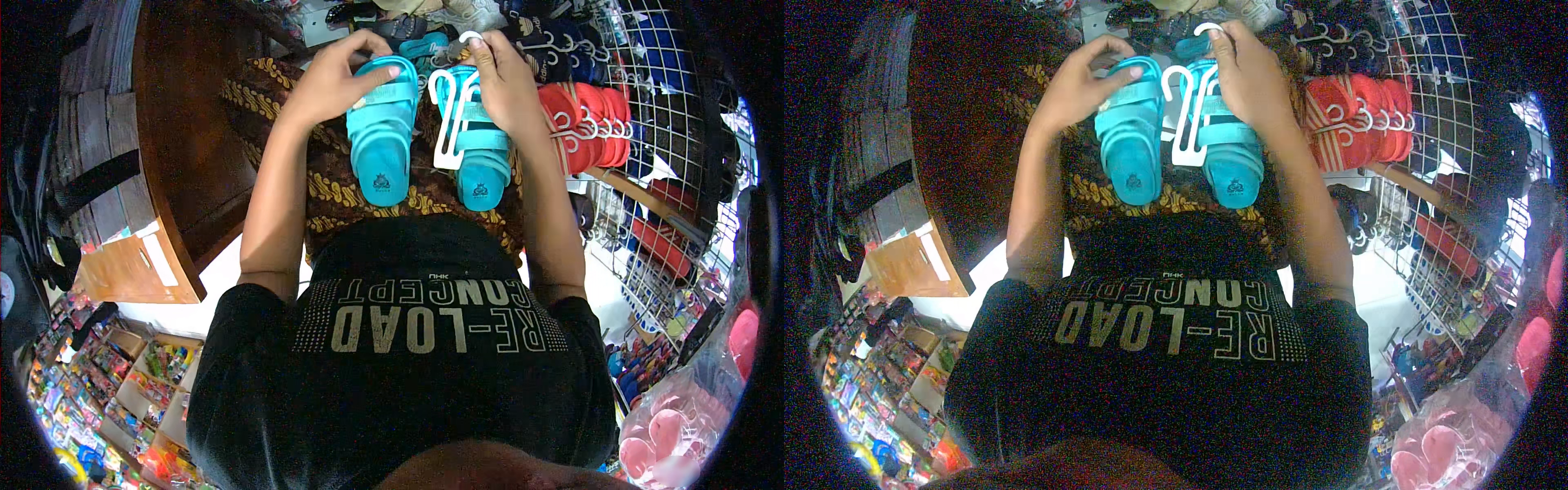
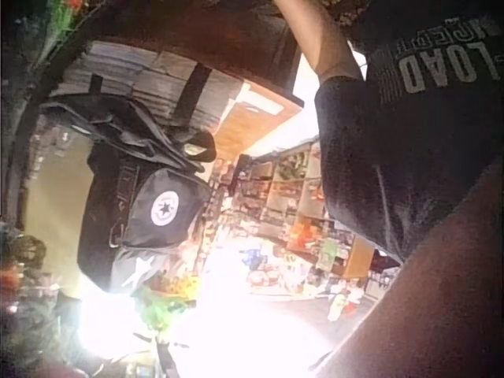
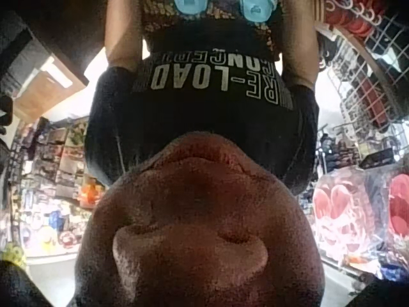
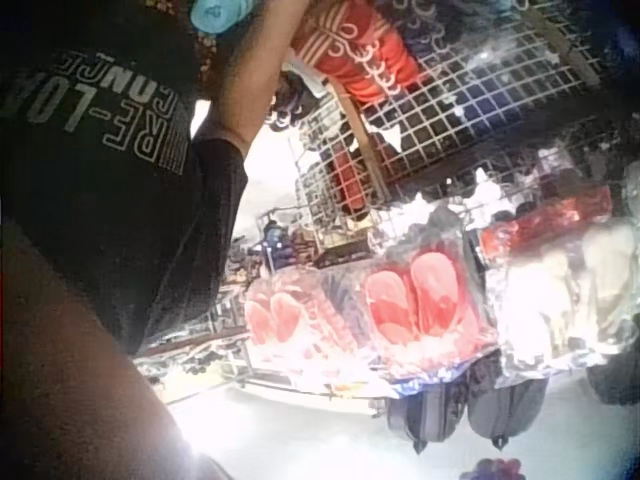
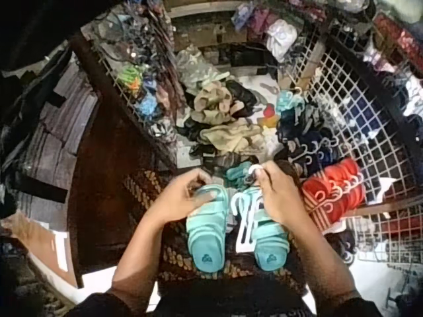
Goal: Organizing and preparing sandals for display in a gift shop.
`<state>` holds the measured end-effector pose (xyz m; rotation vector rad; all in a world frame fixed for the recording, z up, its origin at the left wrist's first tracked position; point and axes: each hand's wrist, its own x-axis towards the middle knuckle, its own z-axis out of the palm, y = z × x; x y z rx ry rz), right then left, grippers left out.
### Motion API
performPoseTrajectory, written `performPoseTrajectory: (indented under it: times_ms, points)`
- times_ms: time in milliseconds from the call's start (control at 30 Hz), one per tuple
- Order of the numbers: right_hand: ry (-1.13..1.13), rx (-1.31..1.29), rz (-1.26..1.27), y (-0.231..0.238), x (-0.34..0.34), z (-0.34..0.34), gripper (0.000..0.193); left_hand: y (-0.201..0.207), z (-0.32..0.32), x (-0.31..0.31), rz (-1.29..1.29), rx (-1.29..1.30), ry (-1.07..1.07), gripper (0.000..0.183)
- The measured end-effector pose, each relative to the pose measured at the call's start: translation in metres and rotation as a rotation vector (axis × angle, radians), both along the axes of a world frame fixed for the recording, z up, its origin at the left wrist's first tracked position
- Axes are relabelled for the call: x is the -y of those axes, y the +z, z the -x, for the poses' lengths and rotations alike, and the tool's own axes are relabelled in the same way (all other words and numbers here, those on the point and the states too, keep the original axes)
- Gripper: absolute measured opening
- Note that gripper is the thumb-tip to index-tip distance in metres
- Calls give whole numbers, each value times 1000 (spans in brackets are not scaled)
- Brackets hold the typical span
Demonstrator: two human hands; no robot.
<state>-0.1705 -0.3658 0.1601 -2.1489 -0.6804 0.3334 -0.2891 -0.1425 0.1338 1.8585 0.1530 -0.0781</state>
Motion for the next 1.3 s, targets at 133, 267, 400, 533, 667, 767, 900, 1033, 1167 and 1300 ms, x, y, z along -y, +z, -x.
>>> performPoseTrajectory:
  times_ms: [133, 267, 400, 533, 667, 767, 900, 1033, 1167, 1300]
  points:
    - [-16, 6, -36, -4, -3, 6, 31, -4, 17, 2, -124, 146, -137, 37]
    - [5, 14, -74, -6, -7, 6, 29, -2, 27, 5, -35, 129, -219, 36]
    - [29, 72, -53, -6, -9, 5, 27, 5, 33, 8, -123, 165, -149, 46]
    - [-3, 15, -6, -1, -9, 5, 28, 10, 37, 10, -125, 217, -117, 45]
    - [-12, 15, 32, 4, -7, 7, 28, 11, 43, 10, -247, 163, -54, 40]
    - [-8, -17, 4, 5, -7, 9, 28, 13, 45, 11, -328, 157, -34, 37]
    - [35, 37, -22, 1, -10, 12, 29, 21, 49, 16, -386, 130, -34, 38]
    - [40, 79, 21, -4, -14, 14, 26, 26, 49, 18, -401, 151, -58, 45]
    - [103, 123, 39, -4, -16, 17, 24, 25, 51, 13, -375, 129, -83, 69]
    - [205, 174, 39, -3, -22, 24, 23, 21, 58, 14, -364, 38, -73, 92]
